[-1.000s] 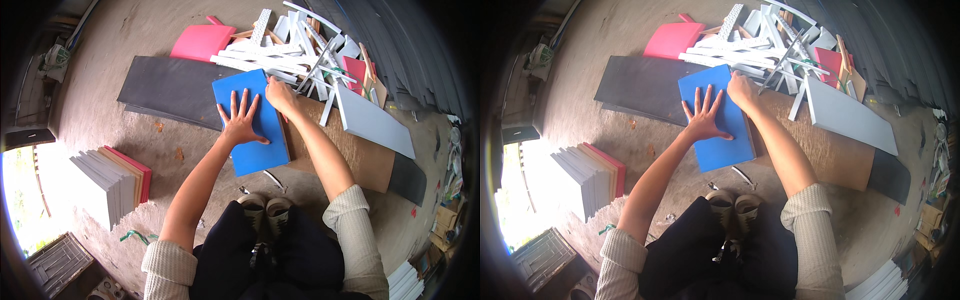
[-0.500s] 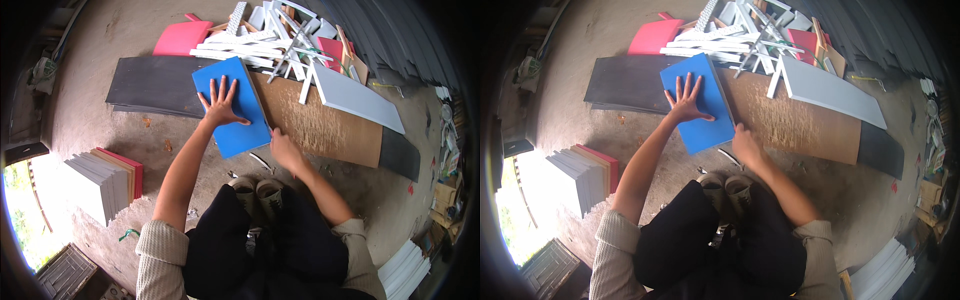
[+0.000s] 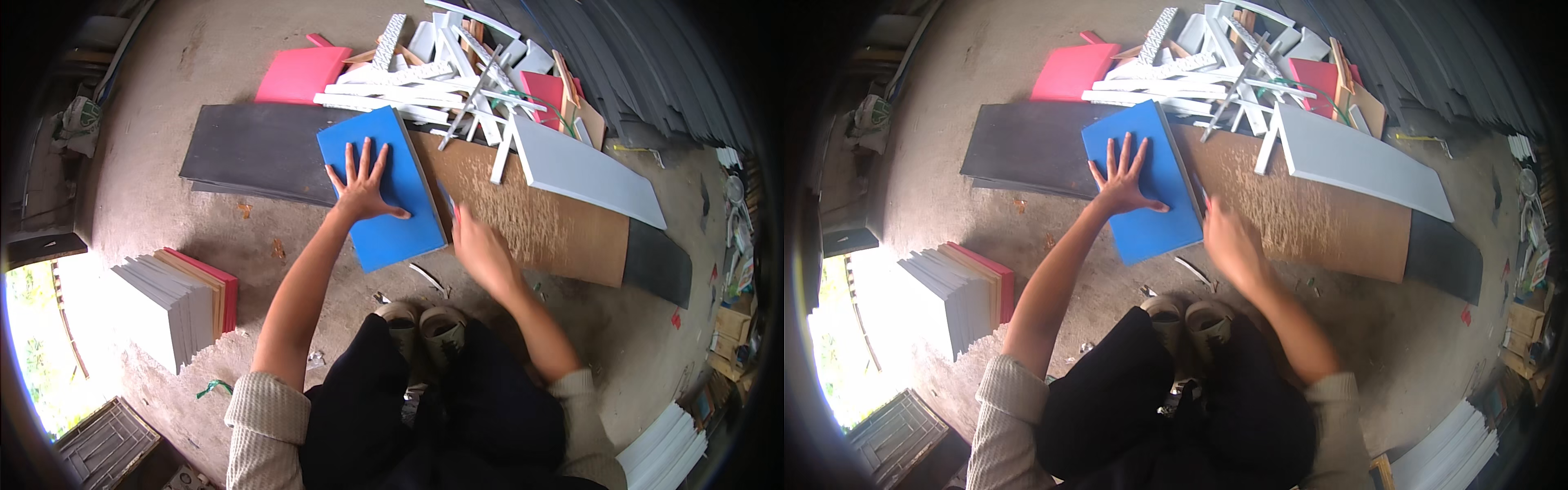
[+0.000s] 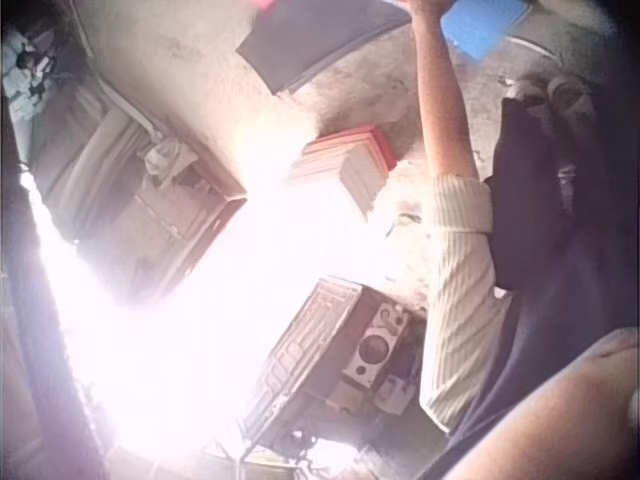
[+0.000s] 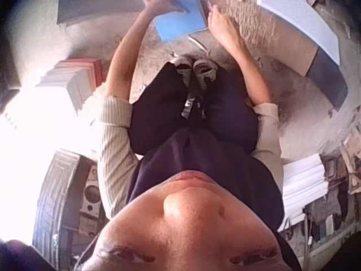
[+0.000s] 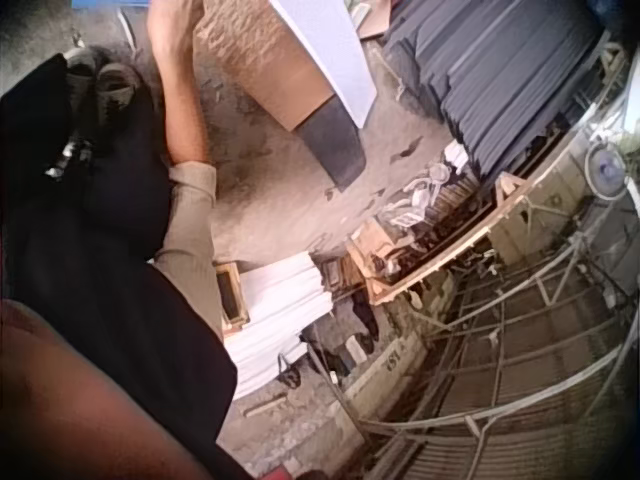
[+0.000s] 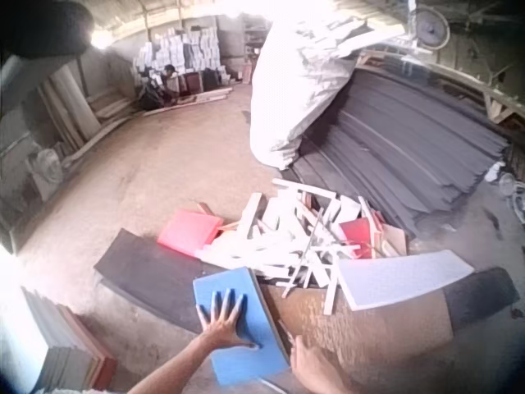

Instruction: The person sits on the floor and uses a utility knife to cut white foam sheets to size, using a blue foam sheet as a template. They repeatedly align the template, score the white sheet, and break off the cut piece, stacking the finished pieces.

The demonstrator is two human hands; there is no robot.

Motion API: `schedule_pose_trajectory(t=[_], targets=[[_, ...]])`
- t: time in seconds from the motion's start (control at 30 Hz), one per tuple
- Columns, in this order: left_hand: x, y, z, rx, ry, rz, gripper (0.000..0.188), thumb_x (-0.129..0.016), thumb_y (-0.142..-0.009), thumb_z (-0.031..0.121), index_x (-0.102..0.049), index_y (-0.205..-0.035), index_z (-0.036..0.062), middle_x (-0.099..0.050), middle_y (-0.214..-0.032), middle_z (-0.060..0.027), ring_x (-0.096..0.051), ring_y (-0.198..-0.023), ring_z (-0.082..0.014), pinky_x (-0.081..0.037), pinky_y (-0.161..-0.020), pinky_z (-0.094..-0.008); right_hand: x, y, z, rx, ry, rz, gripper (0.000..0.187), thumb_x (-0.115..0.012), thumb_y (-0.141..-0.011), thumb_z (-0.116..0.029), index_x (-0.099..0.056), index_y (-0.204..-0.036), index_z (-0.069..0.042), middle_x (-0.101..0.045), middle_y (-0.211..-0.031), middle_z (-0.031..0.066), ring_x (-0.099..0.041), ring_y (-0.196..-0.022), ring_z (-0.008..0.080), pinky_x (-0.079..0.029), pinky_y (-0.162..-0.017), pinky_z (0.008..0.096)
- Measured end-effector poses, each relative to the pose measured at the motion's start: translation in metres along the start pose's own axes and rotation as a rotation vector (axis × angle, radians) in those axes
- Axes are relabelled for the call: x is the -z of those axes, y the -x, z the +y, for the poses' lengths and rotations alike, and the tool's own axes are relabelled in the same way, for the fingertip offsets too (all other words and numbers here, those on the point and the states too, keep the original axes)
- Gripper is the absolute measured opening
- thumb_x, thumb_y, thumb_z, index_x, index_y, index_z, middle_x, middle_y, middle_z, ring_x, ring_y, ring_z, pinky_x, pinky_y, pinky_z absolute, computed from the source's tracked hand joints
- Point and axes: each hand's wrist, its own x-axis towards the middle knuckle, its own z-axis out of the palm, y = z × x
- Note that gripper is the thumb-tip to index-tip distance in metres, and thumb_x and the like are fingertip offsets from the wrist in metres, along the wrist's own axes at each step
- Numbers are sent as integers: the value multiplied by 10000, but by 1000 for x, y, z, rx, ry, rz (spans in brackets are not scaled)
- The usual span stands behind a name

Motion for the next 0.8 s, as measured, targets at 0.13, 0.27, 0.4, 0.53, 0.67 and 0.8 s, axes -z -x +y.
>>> schedule_pose_trajectory(t=[0.13, 0.27, 0.4, 0.53, 0.67, 0.8], targets=[[3, -1, 5, -21, 37, -2, 1345, -717, -348, 686, 6, -1400, 260, 95, -1454, -97, 153, -1310, -361, 45, -907, -711, -18, -125, -2, 72, 80, 141, 249, -393, -887, -189, -441, -958, 45, -570, -632, 249, -590, -607, 398, -471, -519, 471], [4, -1, 6, -37, 93, 9, 1336, -731, -353, 662, -9, -1401, 256, 79, -1456, -104, 160, -1307, -369, 50, -898, -716, -37, -184, -10, 27, 104, 159, 269, -410, -870, -212, -458, -973, 32, -598, -749, 264, -600, -738, 417, -491, -652, 477], [4, 2, 2, -40, 102, 22, 1336, -733, -349, 658, -16, -1402, 256, 71, -1456, -107, 155, -1308, -371, 51, -892, -720, -38, -189, -21, -6, 79, 148, 269, -406, -862, -200, -459, -983, 35, -599, -804, 270, -596, -793, 414, -483, -702, 482], [4, 2, 0, -37, 106, 19, 1340, -732, -349, 660, -11, -1402, 249, 72, -1455, -112, 152, -1307, -375, 54, -889, -722, -37, -189, -35, 0, 80, 93, 287, -383, -861, -187, -461, -974, 64, -595, -839, 280, -591, -824, 416, -476, -722, 478], [4, 1, 0, -40, 109, 26, 1341, -732, -354, 659, -5, -1402, 245, 75, -1455, -110, 153, -1306, -376, 51, -890, -723, -33, -191, -38, 3, 93, 65, 289, -374, -852, -162, -466, -973, 85, -590, -862, 291, -589, -837, 417, -474, -732, 471], [4, -1, 8, -52, 113, 20, 1333, -731, -362, 659, -2, -1401, 252, 83, -1455, -102, 156, -1306, -374, 43, -896, -722, -28, -205, -36, -121, 86, -53, 287, -429, -834, -168, -487, -996, 61, -590, -938, 269, -585, -902, 383, -473, -773, 432]])
